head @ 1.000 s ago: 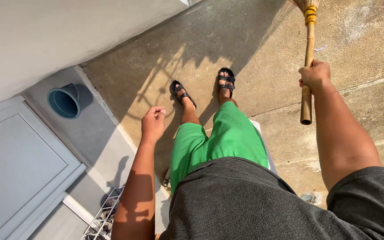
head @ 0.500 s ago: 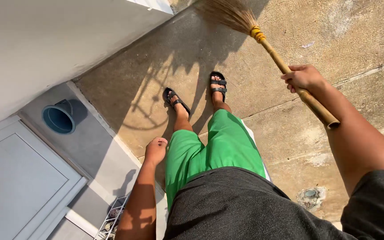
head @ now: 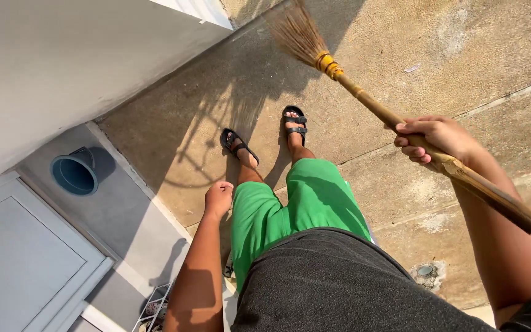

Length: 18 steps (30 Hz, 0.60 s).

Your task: Sweeping a concrete driveway area and moving items like corrugated sheets and wood scraps to tidy the space.

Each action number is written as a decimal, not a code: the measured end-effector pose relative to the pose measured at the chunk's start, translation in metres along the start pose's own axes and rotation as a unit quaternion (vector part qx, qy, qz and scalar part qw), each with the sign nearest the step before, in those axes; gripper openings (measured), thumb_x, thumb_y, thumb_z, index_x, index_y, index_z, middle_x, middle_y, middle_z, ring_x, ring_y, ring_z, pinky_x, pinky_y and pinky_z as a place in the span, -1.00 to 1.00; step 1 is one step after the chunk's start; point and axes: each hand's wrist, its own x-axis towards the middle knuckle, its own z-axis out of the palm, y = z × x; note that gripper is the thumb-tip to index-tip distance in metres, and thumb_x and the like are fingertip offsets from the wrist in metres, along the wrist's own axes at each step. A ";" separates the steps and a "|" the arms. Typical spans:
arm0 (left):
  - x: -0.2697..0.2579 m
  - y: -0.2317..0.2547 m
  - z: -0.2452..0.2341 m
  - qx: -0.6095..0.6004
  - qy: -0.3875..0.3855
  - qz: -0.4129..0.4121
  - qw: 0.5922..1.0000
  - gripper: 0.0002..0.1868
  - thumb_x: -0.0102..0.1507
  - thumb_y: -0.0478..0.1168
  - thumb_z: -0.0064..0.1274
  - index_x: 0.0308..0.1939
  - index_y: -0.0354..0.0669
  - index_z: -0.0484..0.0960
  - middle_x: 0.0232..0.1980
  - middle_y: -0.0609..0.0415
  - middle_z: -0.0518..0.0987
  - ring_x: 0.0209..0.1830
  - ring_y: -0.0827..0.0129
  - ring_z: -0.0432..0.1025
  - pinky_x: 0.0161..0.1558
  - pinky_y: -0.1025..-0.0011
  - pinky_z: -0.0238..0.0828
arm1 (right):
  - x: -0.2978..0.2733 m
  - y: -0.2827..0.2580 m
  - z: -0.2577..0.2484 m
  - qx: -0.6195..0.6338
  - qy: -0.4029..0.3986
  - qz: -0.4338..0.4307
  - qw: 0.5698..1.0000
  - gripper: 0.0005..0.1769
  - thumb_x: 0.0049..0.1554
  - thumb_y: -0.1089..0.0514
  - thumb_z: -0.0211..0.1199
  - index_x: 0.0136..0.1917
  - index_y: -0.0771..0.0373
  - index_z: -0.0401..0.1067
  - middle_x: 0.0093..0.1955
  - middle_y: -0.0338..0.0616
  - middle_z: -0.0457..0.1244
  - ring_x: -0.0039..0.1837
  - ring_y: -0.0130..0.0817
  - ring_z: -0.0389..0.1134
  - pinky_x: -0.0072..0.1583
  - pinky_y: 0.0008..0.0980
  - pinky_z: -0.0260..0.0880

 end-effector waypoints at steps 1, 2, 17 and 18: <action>-0.004 -0.015 0.007 0.030 -0.021 -0.047 0.998 -0.80 0.30 -0.17 0.06 -0.15 -0.20 0.71 -0.22 -0.05 0.72 -0.21 0.25 0.60 -0.06 0.33 0.51 | 0.013 0.003 0.009 0.064 -0.096 0.042 0.992 -0.70 0.25 0.21 0.12 0.20 0.41 0.30 -0.32 -0.23 0.21 -0.51 -0.64 0.11 -0.54 -0.67 0.09; -0.003 -0.017 0.006 0.028 -0.020 -0.046 0.998 -0.80 0.30 -0.17 0.06 -0.15 -0.20 0.71 -0.22 -0.05 0.72 -0.21 0.25 0.60 -0.06 0.33 0.51 | 0.039 -0.007 0.003 0.062 -0.096 0.040 0.993 -0.70 0.25 0.21 0.12 0.20 0.41 0.30 -0.32 -0.23 0.21 -0.51 -0.64 0.11 -0.54 -0.67 0.09; -0.048 -0.010 -0.015 -0.095 0.090 -0.046 0.990 -0.80 0.28 -0.21 0.05 -0.13 -0.24 0.69 -0.22 0.02 0.71 -0.19 0.32 0.60 -0.04 0.37 0.50 | 0.098 -0.078 -0.151 0.229 0.090 -0.209 0.946 -0.89 0.50 0.22 0.10 0.14 0.26 0.21 -0.13 -0.27 0.20 -0.22 -0.57 0.25 -0.12 -0.66 0.39; -0.045 -0.018 -0.005 -0.099 0.085 -0.045 0.990 -0.81 0.28 -0.20 0.07 -0.15 -0.22 0.69 -0.24 0.02 0.70 -0.22 0.32 0.59 -0.07 0.37 0.50 | 0.082 -0.063 -0.145 0.166 0.080 -0.187 0.965 -0.87 0.49 0.16 0.05 0.11 0.22 0.19 -0.13 -0.31 0.16 -0.22 -0.62 0.17 -0.14 -0.67 0.27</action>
